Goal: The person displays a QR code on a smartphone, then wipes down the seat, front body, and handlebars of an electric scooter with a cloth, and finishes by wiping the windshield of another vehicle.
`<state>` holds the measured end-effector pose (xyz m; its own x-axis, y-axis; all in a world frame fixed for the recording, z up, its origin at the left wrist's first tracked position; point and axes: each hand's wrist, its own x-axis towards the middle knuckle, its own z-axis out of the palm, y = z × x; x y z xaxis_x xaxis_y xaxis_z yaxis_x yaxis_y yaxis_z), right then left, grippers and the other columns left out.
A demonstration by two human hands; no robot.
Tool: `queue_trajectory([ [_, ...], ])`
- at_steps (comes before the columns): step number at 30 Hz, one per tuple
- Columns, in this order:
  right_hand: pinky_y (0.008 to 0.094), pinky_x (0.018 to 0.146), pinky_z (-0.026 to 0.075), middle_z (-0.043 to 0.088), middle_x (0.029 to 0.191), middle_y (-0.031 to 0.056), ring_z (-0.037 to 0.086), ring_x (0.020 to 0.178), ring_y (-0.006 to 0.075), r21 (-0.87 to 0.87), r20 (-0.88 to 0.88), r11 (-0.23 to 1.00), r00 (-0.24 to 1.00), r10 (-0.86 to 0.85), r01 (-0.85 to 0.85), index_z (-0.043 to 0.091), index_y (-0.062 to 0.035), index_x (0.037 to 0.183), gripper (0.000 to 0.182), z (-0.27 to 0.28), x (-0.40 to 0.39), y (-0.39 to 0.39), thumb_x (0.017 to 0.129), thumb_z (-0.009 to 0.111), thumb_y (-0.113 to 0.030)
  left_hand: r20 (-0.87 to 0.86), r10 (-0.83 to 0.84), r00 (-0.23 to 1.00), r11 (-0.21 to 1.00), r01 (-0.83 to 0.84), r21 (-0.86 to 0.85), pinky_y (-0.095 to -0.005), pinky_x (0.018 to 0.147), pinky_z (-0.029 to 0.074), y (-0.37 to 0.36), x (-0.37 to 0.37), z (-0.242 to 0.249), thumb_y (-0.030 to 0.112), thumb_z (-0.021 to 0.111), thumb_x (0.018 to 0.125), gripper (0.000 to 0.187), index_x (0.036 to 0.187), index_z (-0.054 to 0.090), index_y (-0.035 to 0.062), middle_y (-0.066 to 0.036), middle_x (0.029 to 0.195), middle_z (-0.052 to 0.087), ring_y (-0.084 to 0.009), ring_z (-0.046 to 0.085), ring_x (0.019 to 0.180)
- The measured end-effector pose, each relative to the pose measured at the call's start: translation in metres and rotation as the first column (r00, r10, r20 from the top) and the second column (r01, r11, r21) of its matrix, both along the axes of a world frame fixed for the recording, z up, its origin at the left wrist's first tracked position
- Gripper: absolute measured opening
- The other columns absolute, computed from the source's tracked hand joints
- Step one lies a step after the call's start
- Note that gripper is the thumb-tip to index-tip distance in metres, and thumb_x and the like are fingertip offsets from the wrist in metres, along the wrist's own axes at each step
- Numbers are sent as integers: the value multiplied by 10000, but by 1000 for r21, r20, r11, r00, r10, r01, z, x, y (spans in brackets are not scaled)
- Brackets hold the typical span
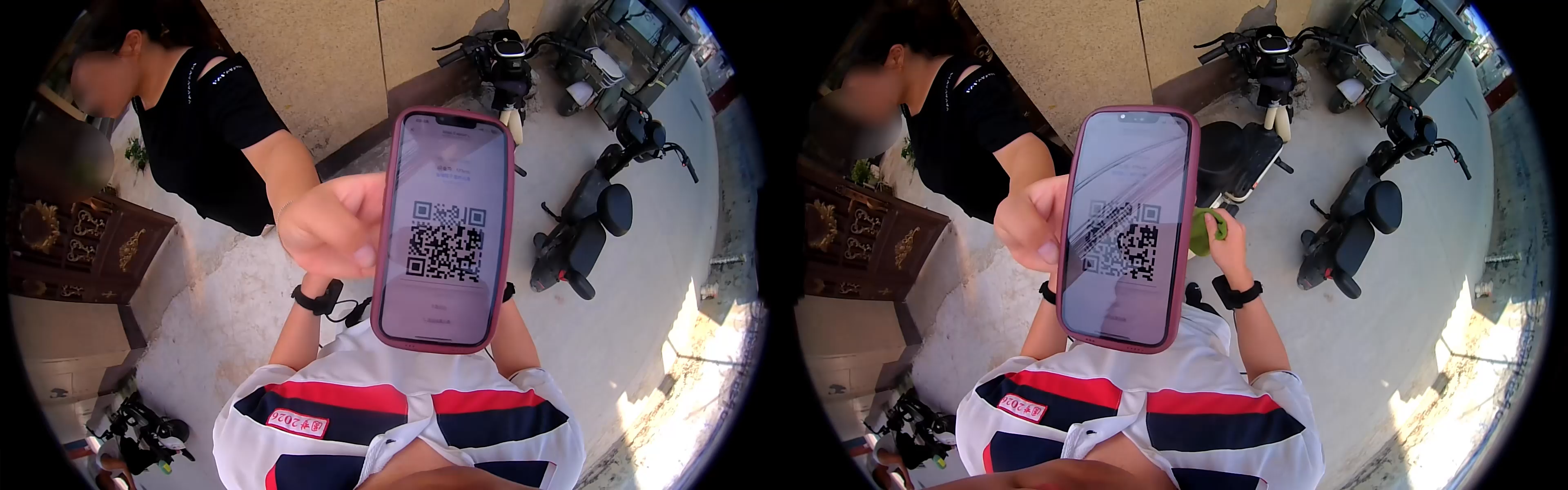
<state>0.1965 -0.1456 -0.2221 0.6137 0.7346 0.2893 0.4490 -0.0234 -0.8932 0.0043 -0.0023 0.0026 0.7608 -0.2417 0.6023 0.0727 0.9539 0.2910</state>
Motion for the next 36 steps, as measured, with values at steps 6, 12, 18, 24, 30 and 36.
queue_trajectory([
  [6,364,670,514,667,804,203,665,730,365,52,-7,999,1000,-10,10,652,14,976,118,-21,14,-14,921,640,-90,-316,75,946,976,-5,218,-503,1151,302,25,-17,-16,-86,541,673,891,1496,199,-95,-295,1531,286,-391,373,1402],
  [12,370,678,520,672,841,212,673,757,370,9,168,954,940,-298,301,657,5,1008,129,-10,22,-58,924,640,-91,543,836,83,-515,-227,827,-331,839,471,16,-14,-204,-5,625,858,216,1070,583,-8,-145,1015,628,-253,619,936],
  [18,388,636,509,667,797,196,647,713,395,-98,241,864,854,-461,494,671,-24,967,114,-38,58,-145,912,668,-123,531,792,303,-472,-249,846,-310,780,502,-16,50,-239,-27,628,871,156,1023,635,7,-125,948,671,-270,658,866],
  [24,406,596,485,653,750,190,627,674,386,-159,170,818,832,-528,552,671,-17,922,171,-76,136,-213,915,678,-188,522,742,421,-467,-234,853,-319,784,504,-60,142,-252,-14,626,876,163,1037,634,6,-133,970,676,-292,663,883],
  [30,433,605,483,652,745,193,622,688,400,-249,192,702,744,-640,668,672,-18,897,210,-121,221,-315,915,679,-227,420,688,592,-396,-178,901,-343,826,514,-129,264,-292,7,634,880,173,1053,632,6,-155,1023,685,-323,666,941],
  [36,448,586,480,671,745,186,639,638,371,-546,350,300,538,-767,782,674,-21,913,335,-188,282,-395,972,590,-339,382,512,769,-361,-211,908,-362,781,505,-202,371,-330,68,643,886,197,1081,648,40,-157,1024,681,-337,650,889],
])
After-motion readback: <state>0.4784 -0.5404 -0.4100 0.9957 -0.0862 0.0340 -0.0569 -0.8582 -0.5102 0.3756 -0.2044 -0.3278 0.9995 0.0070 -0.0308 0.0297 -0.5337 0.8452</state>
